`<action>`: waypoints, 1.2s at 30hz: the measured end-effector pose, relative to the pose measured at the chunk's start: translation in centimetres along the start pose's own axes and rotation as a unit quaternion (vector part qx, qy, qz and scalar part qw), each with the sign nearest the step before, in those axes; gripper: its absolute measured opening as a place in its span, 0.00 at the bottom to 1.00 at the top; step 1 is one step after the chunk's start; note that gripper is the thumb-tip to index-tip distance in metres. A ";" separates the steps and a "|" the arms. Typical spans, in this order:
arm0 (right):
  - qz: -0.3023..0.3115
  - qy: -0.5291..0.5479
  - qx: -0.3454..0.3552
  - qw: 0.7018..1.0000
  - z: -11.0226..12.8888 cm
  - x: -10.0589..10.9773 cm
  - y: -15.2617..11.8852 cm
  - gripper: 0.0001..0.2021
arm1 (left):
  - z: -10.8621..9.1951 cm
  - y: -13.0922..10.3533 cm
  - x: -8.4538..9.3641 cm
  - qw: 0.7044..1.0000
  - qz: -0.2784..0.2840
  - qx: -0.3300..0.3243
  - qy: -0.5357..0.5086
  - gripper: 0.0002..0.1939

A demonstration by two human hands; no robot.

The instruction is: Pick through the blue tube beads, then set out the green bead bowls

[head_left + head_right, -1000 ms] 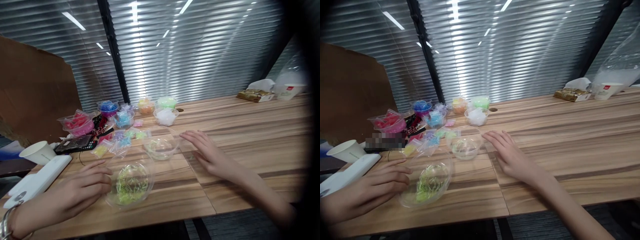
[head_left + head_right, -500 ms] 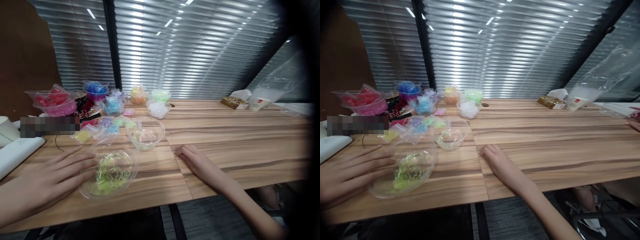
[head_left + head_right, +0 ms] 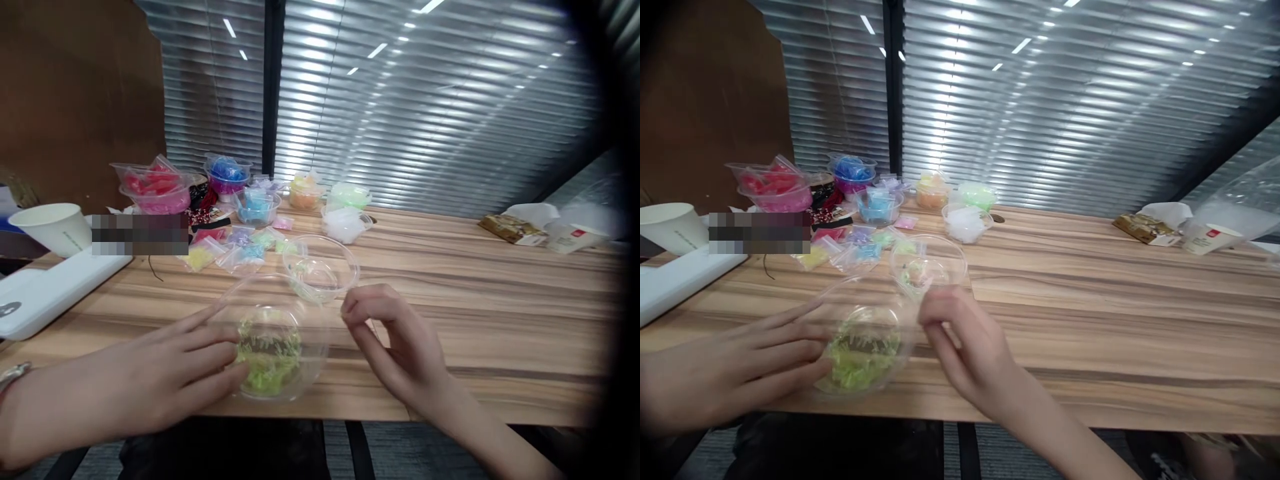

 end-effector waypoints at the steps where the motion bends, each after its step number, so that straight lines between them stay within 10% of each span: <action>1: 0.009 0.019 0.009 1.000 0.5 -0.6 0.9 0.11 | -0.7 0.5 0.0 1.000 0.008 -0.017 -0.004 0.21; 8: 0.085 0.078 -0.026 0.993 -0.2 -3.6 2.0 0.10 | -2.3 2.4 -0.4 0.996 0.052 -0.068 0.002 0.17; 24: 0.070 -0.146 0.016 0.987 -8.2 0.2 -3.0 0.17 | -1.9 2.0 -0.2 0.994 0.037 -0.059 0.080 0.25; 31: 0.037 -0.208 0.066 0.975 -9.7 4.6 -6.2 0.16 | 0.5 7.2 -2.0 0.995 -0.005 0.005 0.100 0.38; 36: -0.105 -0.147 -0.025 0.983 -11.9 7.0 -7.7 0.16 | 5.0 9.5 -1.5 0.993 -0.085 0.075 -0.015 0.40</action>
Point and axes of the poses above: each hand's wrist, its own y-axis towards the middle knuckle, its own x-axis out of the back of the hand, z = x × y, the point moved 8 cm from there along y, towards the middle knuckle, and after that the axes turned 11 degrees about x, right-handed, at the moved point
